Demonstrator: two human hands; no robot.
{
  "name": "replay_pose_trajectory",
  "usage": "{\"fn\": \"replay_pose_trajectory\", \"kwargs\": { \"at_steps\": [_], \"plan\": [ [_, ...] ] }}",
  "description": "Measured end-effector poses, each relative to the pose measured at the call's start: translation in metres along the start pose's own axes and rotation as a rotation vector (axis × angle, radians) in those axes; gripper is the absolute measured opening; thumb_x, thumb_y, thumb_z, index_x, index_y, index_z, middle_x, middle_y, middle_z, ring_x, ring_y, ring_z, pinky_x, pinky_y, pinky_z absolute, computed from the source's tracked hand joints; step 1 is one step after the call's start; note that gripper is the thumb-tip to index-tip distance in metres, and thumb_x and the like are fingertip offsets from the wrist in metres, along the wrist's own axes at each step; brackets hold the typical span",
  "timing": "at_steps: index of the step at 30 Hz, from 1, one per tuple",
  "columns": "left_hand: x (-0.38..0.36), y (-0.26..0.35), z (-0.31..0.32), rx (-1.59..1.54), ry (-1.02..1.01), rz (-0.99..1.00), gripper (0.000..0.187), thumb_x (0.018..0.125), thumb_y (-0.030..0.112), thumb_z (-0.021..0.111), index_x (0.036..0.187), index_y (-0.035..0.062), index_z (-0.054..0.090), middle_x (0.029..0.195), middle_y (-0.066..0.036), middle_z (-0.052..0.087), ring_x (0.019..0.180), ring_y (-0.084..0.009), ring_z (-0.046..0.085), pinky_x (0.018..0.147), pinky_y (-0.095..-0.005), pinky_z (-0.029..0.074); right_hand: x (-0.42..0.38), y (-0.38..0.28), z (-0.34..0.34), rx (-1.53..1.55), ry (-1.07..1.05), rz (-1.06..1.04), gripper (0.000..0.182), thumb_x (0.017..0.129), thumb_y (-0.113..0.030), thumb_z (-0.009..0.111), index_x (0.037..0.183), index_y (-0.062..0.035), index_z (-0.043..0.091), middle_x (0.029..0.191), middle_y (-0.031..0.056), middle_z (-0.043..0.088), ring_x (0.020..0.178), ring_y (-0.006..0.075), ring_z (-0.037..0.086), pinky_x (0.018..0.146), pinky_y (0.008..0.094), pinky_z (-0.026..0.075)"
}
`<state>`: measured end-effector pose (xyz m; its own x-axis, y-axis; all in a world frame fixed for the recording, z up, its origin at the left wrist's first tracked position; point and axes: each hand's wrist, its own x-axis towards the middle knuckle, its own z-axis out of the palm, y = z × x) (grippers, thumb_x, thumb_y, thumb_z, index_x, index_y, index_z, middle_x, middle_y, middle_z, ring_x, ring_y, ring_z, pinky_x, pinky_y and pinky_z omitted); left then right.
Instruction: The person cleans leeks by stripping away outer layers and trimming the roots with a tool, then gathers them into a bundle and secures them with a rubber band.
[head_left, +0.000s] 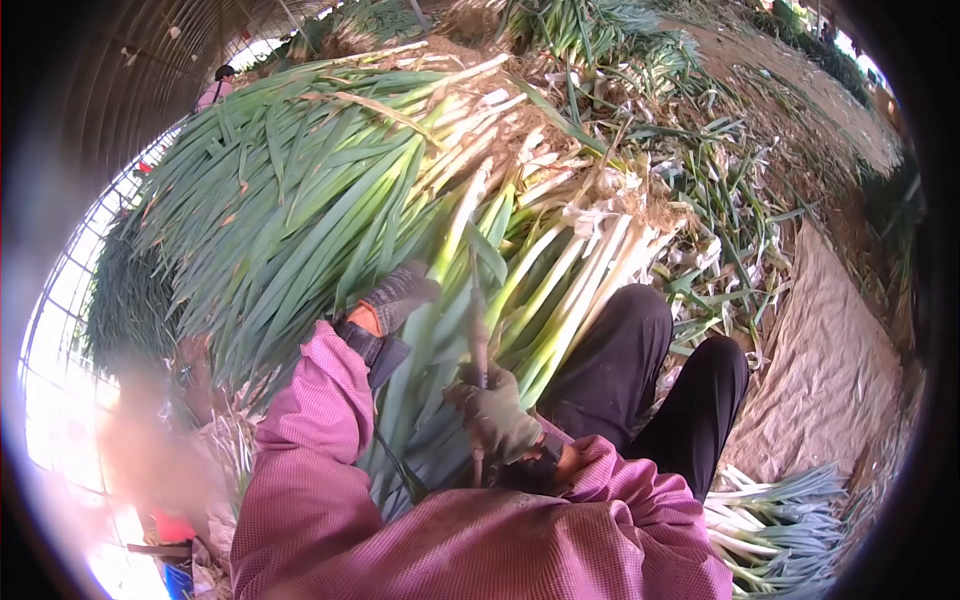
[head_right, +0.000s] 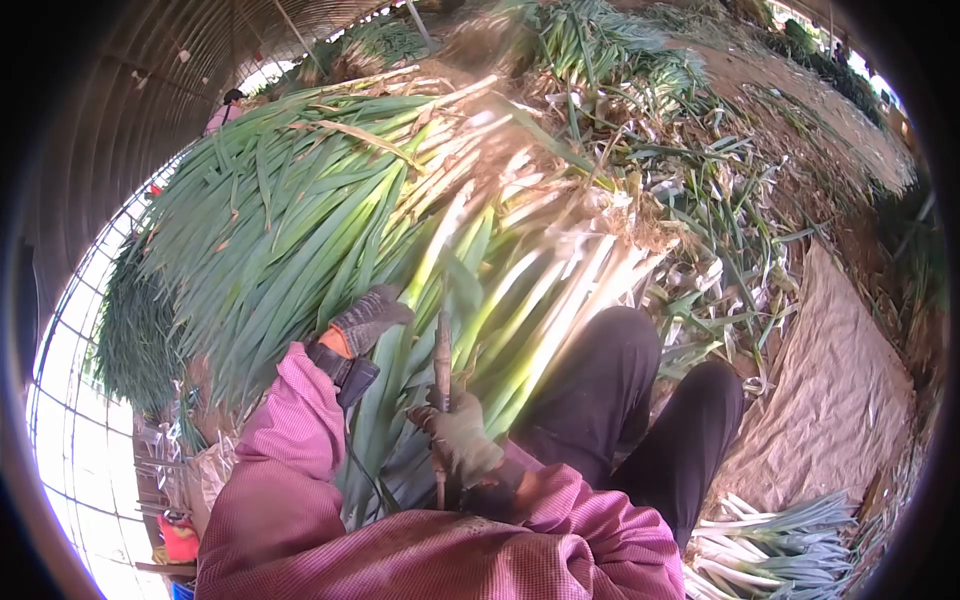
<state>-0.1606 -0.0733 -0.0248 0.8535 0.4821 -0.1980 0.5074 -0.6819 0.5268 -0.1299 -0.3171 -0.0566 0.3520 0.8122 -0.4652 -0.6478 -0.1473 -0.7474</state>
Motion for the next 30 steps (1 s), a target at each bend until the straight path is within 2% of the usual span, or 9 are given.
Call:
{"fn": "replay_pose_trajectory", "kwargs": {
  "at_steps": [2,5,7,13,15,18,21,24,30],
  "plan": [
    [0.001,-0.034,0.017,-0.510,-0.116,-0.009,0.024,0.087,0.023,0.060,0.100,0.0044,0.067,0.102,-0.014,0.064,0.093,-0.0268,0.061,0.084,-0.0383,0.050,-0.003,0.003,0.000,-0.016,-0.025,-0.028,0.044,0.075,-0.005,0.075,0.114,0.0044,0.056,0.095,0.0086,0.060,0.079,0.0158,0.056,0.071,0.0290,0.048],
    [-0.017,-0.040,0.045,-0.199,0.226,0.336,0.019,0.087,0.023,0.061,0.095,0.0065,0.067,0.098,-0.012,0.065,0.091,-0.0277,0.062,0.081,-0.0355,0.050,-0.003,0.016,0.000,-0.077,-0.041,-0.029,0.045,0.075,-0.005,0.075,0.115,0.0033,0.056,0.095,0.0096,0.061,0.079,0.0158,0.057,0.070,0.0286,0.048],
    [-0.023,0.024,0.029,0.093,-0.001,-0.099,0.017,0.084,0.021,0.063,0.091,0.0064,0.066,0.100,-0.015,0.062,0.092,-0.0287,0.060,0.078,-0.0375,0.048,0.004,0.019,-0.002,-0.065,-0.002,-0.053,0.045,0.074,-0.005,0.074,0.114,0.0022,0.057,0.091,0.0091,0.061,0.078,0.0158,0.058,0.068,0.0281,0.048],
    [-0.092,0.025,0.071,0.308,0.208,0.480,0.022,0.084,0.011,0.056,0.105,0.0036,0.058,0.091,-0.017,0.058,0.086,-0.0376,0.059,0.076,-0.0432,0.047,0.026,-0.020,-0.016,-0.039,0.004,-0.037,0.044,0.068,-0.002,0.075,0.109,0.0039,0.061,0.086,0.0050,0.062,0.067,0.0137,0.058,0.061,0.0266,0.048],
    [-0.103,0.004,0.099,0.522,0.171,0.286,0.026,0.084,0.011,0.055,0.107,0.0014,0.060,0.100,-0.016,0.061,0.093,-0.0379,0.057,0.087,-0.0438,0.042,0.029,-0.014,-0.014,-0.018,-0.016,-0.045,0.046,0.068,-0.003,0.075,0.111,0.0052,0.060,0.084,0.0053,0.062,0.067,0.0138,0.059,0.060,0.0270,0.048],
    [-0.103,-0.005,0.114,1.124,-0.421,0.161,0.037,0.089,0.015,0.047,0.117,-0.0025,0.062,0.113,-0.016,0.064,0.102,-0.0380,0.057,0.104,-0.0521,0.028,0.033,-0.006,-0.011,-0.005,0.001,-0.080,0.039,0.070,-0.003,0.074,0.105,0.0045,0.060,0.079,0.0060,0.062,0.063,0.0147,0.058,0.055,0.0280,0.047],
    [-0.125,-0.043,0.140,0.472,0.221,0.114,0.049,0.080,0.011,0.058,0.123,-0.0087,0.044,0.102,-0.030,0.059,0.093,-0.0434,0.058,0.086,-0.0461,0.045,0.049,-0.008,-0.011,0.003,0.039,-0.071,0.031,0.072,-0.005,0.073,0.098,0.0036,0.059,0.073,0.0072,0.059,0.050,0.0163,0.053,0.043,0.0300,0.040],
    [-0.135,-0.018,0.141,0.350,0.261,-0.135,0.056,0.081,0.012,0.056,0.129,-0.0107,0.039,0.100,-0.032,0.060,0.096,-0.0455,0.058,0.084,-0.0487,0.047,0.046,-0.043,-0.009,-0.022,0.028,0.003,0.032,0.073,-0.005,0.071,0.099,0.0043,0.056,0.067,0.0077,0.054,0.038,0.0182,0.047,0.032,0.0328,0.036],
    [-0.143,-0.010,0.128,0.303,0.232,-0.103,0.062,0.082,0.016,0.058,0.133,-0.0124,0.036,0.098,-0.034,0.060,0.089,-0.0483,0.060,0.078,-0.0513,0.050,0.045,-0.020,-0.012,-0.053,0.019,-0.056,0.031,0.073,-0.006,0.071,0.098,0.0044,0.057,0.066,0.0072,0.053,0.037,0.0159,0.046,0.032,0.0322,0.036]
  ]
}}
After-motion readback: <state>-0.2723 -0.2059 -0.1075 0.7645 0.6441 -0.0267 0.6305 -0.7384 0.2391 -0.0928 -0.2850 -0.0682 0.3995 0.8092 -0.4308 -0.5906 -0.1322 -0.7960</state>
